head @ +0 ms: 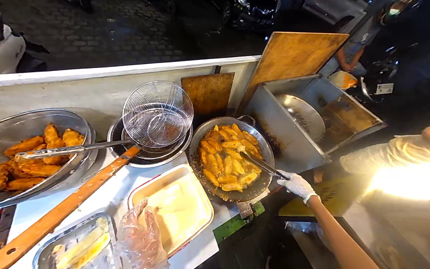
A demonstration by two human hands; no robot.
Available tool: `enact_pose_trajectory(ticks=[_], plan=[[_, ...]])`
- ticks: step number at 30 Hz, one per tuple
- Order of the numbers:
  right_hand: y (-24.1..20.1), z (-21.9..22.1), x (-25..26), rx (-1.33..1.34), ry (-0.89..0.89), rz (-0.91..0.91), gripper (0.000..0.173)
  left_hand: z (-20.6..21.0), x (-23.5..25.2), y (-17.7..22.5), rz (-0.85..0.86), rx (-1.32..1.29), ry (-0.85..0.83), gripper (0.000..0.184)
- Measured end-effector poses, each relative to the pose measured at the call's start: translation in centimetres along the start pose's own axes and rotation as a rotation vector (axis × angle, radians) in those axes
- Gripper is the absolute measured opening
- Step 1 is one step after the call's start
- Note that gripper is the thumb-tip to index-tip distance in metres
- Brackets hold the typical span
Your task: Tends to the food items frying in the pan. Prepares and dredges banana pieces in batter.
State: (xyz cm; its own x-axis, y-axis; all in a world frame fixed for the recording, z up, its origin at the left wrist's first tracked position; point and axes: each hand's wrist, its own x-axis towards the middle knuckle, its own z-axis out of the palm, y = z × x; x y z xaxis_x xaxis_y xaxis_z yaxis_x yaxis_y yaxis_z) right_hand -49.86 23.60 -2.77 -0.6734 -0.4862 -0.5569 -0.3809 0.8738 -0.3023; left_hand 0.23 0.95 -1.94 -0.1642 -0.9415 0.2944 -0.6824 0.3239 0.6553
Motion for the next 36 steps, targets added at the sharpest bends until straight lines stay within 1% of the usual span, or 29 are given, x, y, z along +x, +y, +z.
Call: enact_pose_trajectory(ticks=[1,3,5,7,12,14,16,19,22,24,26,28,31,33,36], plan=[[-0.8,-0.5,0.1,-0.092,-0.015,0.002,0.052,0.0,0.0,-0.1,0.003,0.004,0.0,0.038],[-3.9,-1.5,0.3,-0.216,-0.046,0.009,0.046,0.2,-0.1,-0.4,0.013,0.004,0.006,0.038],[-7.8,-2.0,1.6,-0.302,-0.077,0.019,0.042,0.2,-0.1,-0.4,0.019,-0.003,0.011,0.038],[-12.2,-2.1,3.4,-0.375,-0.081,-0.008,0.034,0.1,0.0,-0.3,0.015,-0.002,0.008,0.039],[-25.0,-2.4,6.1,-0.568,-0.203,-0.037,0.04,0.1,0.0,-0.4,0.032,-0.003,0.028,0.037],[-28.3,-1.6,6.9,-0.615,-0.225,-0.046,0.04,0.0,-0.1,-0.1,0.018,0.006,0.029,0.036],[-30.0,-0.3,8.2,-0.602,-0.232,-0.044,0.037,-0.1,-0.1,0.4,-0.013,0.012,0.026,0.035],[-30.1,2.1,9.0,-0.484,-0.201,-0.01,0.037,0.1,-0.1,0.8,-0.025,-0.017,0.074,0.034],[-28.3,4.0,9.4,-0.443,-0.227,0.002,0.042,0.3,-0.1,0.9,-0.015,-0.01,0.093,0.034],[-26.3,3.6,8.6,-0.436,-0.238,-0.003,0.047,0.4,-0.2,0.8,-0.001,-0.014,0.095,0.036],[-23.7,2.2,7.1,-0.393,-0.196,-0.004,0.048,0.4,-0.1,0.8,-0.006,-0.029,0.086,0.036],[-20.5,0.6,5.0,-0.368,-0.119,0.013,0.044,0.1,-0.1,1.0,-0.023,-0.023,0.06,0.036],[-16.1,-1.1,1.2,-0.431,-0.037,0.07,0.04,-0.1,-0.2,1.0,-0.018,-0.006,0.028,0.036],[-13.6,-1.4,-0.5,-0.496,-0.037,0.095,0.042,0.0,-0.2,0.5,-0.002,0.016,0.023,0.037],[-10.2,-0.2,-0.8,-0.542,-0.069,0.105,0.044,-0.3,0.0,0.4,0.002,0.048,-0.029,0.038]])
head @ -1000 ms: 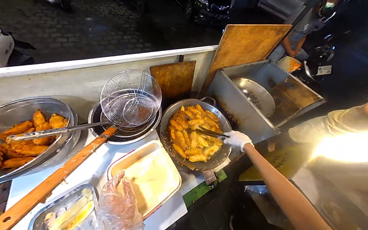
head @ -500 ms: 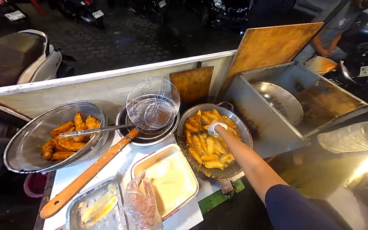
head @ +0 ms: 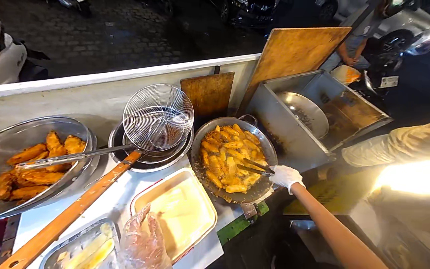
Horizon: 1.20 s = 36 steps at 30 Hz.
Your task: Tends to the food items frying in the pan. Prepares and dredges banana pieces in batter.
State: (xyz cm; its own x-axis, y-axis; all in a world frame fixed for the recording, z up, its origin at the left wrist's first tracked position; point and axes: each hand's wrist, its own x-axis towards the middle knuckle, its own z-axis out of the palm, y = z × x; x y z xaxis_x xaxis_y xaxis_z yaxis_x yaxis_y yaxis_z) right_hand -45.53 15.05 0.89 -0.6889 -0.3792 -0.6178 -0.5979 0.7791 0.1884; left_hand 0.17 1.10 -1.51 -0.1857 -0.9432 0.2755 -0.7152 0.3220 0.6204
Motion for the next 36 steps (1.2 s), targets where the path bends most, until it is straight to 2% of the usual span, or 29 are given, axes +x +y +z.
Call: enact_pose_trajectory(ticks=[7,10,14,18,21,24,29,36], plan=[[-0.3,5.0,2.9,0.058,0.03,0.064,0.042,0.1,0.1,-0.5,0.019,0.02,-0.009,0.038],[-0.7,6.8,3.0,0.098,0.056,0.098,0.048,0.2,0.0,-0.5,0.025,0.026,-0.012,0.039],[-0.4,5.7,0.2,0.131,0.055,0.12,0.05,0.2,0.0,-0.7,0.028,-0.004,0.002,0.039],[0.8,5.8,-2.1,0.358,0.044,0.117,0.051,0.4,-0.1,-0.6,0.013,-0.019,0.012,0.039],[0.5,8.0,-0.7,0.588,-0.061,0.062,0.044,0.1,0.0,-0.3,0.001,-0.008,-0.017,0.038],[-1.6,10.0,0.8,0.667,-0.108,0.03,0.041,0.1,0.1,-0.2,-0.005,-0.01,-0.001,0.037],[-4.2,9.3,-1.8,0.358,-0.005,-0.019,0.05,0.3,0.0,-0.3,0.003,0.002,0.024,0.037],[-3.0,10.4,-1.7,0.366,0.005,0.004,0.055,0.3,-0.2,-0.3,-0.003,-0.042,0.024,0.037]])
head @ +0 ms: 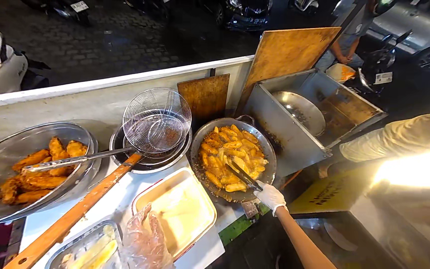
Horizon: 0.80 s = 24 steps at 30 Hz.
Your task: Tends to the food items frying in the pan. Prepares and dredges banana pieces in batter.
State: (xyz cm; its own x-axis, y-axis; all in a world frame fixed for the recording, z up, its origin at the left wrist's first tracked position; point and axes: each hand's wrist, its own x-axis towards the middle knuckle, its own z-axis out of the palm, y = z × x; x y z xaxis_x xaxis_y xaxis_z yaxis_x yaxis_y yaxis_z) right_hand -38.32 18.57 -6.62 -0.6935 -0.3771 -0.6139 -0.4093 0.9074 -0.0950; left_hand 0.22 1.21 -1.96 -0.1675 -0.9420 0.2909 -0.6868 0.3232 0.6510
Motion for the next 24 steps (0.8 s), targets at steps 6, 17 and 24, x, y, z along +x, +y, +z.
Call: enact_pose_trajectory(ticks=[6,17,24], plan=[[-2.4,0.5,-2.5,-0.197,0.03,-0.058,0.059,0.0,0.1,-0.3,0.02,0.041,-0.007,0.037],[5.3,-1.1,1.2,0.282,-0.07,0.03,0.049,-0.1,0.2,0.1,-0.005,0.071,-0.033,0.038],[7.4,-0.7,4.2,0.558,-0.229,0.041,0.042,-0.1,0.3,0.0,0.016,0.075,-0.029,0.036]])
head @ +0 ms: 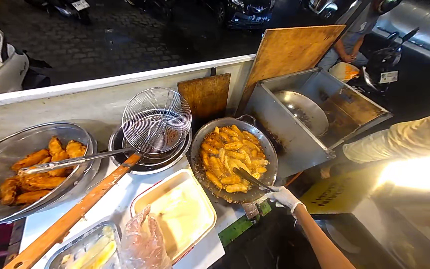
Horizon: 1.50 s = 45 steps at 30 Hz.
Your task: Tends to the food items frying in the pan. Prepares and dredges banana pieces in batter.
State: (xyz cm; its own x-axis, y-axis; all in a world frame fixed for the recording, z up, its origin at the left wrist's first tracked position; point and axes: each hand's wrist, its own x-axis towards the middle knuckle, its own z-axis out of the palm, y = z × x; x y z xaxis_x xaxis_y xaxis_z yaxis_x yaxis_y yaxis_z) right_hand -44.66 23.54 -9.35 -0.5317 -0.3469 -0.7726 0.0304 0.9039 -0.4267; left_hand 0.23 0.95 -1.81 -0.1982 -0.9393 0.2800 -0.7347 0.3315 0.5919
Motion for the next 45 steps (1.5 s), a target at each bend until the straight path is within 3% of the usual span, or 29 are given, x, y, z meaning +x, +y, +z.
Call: enact_pose_trajectory(ticks=[6,12,18,25,30,35,40,45], plan=[[1.1,0.1,2.4,0.243,-0.174,0.024,0.044,0.0,0.0,0.0,0.017,0.007,0.0,0.037],[2.2,2.1,4.8,0.324,-0.212,-0.026,0.048,0.0,0.0,0.1,0.006,0.02,-0.022,0.037],[2.3,-0.8,1.2,0.142,-0.01,-0.135,0.046,0.0,0.0,0.2,-0.014,0.008,-0.002,0.035],[2.0,-4.3,-3.7,-0.217,0.194,-0.114,0.05,0.2,-0.1,-0.2,0.005,-0.004,-0.005,0.037],[-0.7,-5.3,-7.7,-0.389,0.283,-0.086,0.052,0.1,0.0,-0.4,0.019,-0.019,-0.014,0.038],[-4.2,-6.2,-11.4,-0.361,0.34,-0.144,0.052,-0.3,0.0,0.2,-0.022,-0.042,-0.023,0.036],[-4.9,-3.2,-6.6,-0.306,0.242,-0.166,0.045,-0.1,0.0,0.2,-0.001,-0.032,-0.007,0.036],[-7.9,4.3,-1.7,-0.373,0.143,-0.064,0.036,-0.2,0.2,-0.2,0.025,-0.039,-0.006,0.037]])
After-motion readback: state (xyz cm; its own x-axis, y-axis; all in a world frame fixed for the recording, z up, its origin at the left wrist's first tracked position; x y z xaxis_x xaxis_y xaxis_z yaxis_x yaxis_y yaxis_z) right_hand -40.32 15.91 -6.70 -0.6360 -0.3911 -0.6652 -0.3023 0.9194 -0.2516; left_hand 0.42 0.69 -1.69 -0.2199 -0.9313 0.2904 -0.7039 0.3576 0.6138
